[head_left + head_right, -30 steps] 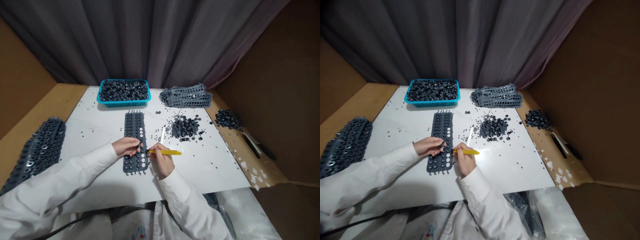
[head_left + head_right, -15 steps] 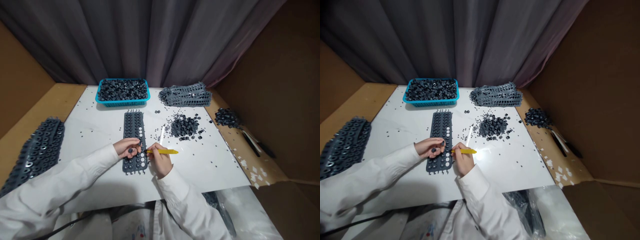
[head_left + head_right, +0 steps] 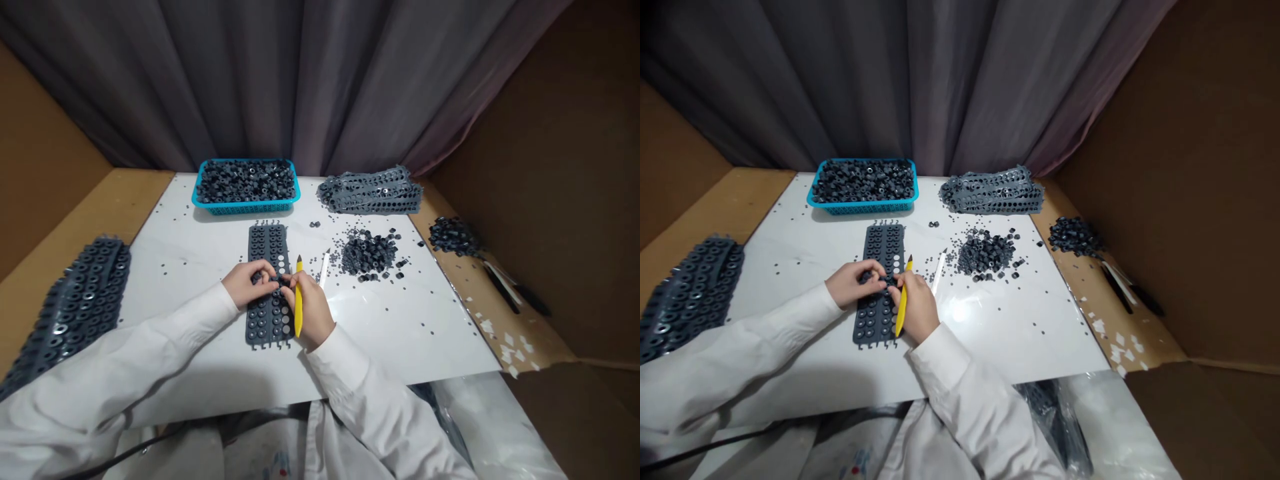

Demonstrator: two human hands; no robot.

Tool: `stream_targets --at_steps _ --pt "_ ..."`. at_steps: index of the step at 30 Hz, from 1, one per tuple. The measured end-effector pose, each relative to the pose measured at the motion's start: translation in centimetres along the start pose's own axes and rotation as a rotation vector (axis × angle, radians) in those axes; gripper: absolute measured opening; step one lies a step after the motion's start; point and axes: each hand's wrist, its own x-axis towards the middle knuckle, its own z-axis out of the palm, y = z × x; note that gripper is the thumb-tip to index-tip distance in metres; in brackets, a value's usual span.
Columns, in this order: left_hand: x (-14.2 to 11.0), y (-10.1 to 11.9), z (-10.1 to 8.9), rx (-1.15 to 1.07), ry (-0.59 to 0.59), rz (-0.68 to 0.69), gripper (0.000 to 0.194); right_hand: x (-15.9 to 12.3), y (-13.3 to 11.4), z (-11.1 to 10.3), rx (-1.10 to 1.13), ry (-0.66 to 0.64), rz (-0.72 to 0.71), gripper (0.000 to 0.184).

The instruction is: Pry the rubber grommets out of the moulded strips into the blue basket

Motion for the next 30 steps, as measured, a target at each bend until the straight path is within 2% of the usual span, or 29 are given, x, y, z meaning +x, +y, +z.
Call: stream_targets --at_steps 2,3,6,8,11,13,15,17,20,22,23,27,30 --pt "0.2 -0.4 0.4 0.337 -0.009 0.255 0.023 0.2 -0.2 -0.2 0.028 0.06 0.002 0.011" --pt "0.3 -0.5 0.6 0.441 -0.035 0.339 0.02 0.1 -0.2 -0.4 0.062 0.091 0.017 0.017" --pt "0.7 -0.9 0.7 0.516 -0.098 0.41 0.016 -0.4 0.1 -1.2 0.185 0.16 0.077 0.039" --pt "1.0 -1.0 0.5 0.427 -0.046 0.346 0.019 -1.0 0.8 -1.4 0.257 0.193 0.126 0.048" --pt "1.2 -0.6 0.2 0.058 0.07 0.076 0.018 -1.6 2.1 -0.8 0.37 0.227 0.219 0.049" --pt "1.2 -0.1 0.1 -0.303 0.063 -0.141 0.014 -1.9 2.6 -0.3 0.42 0.231 0.277 0.044" --pt "1.3 0.4 0.1 -0.592 0.007 -0.282 0.009 -2.1 2.7 0.0 0.401 0.23 0.3 0.04" --pt "1.4 0.8 0.1 -0.701 -0.035 -0.346 0.016 -2.3 2.4 0.0 0.314 0.215 0.275 0.038" --pt "1.5 0.9 0.3 -0.592 -0.056 -0.39 0.017 -2.4 1.8 -0.3 0.169 0.179 0.202 0.036" --pt "1.5 0.6 0.4 -0.406 -0.071 -0.333 0.016 -2.3 1.5 -0.5 0.105 0.15 0.16 0.035" --pt "1.5 0.5 0.5 -0.288 -0.084 -0.255 0.018 -2.3 1.3 -0.6 0.081 0.138 0.141 0.035" --pt "1.1 0.3 0.9 0.212 -0.142 0.195 0.021 -2.1 0.8 -0.9 -0.018 0.072 0.087 0.034" --pt "0.9 0.4 1.2 0.48 -0.215 0.412 0.016 -2.0 0.4 -1.0 -0.119 0.038 0.063 0.031"
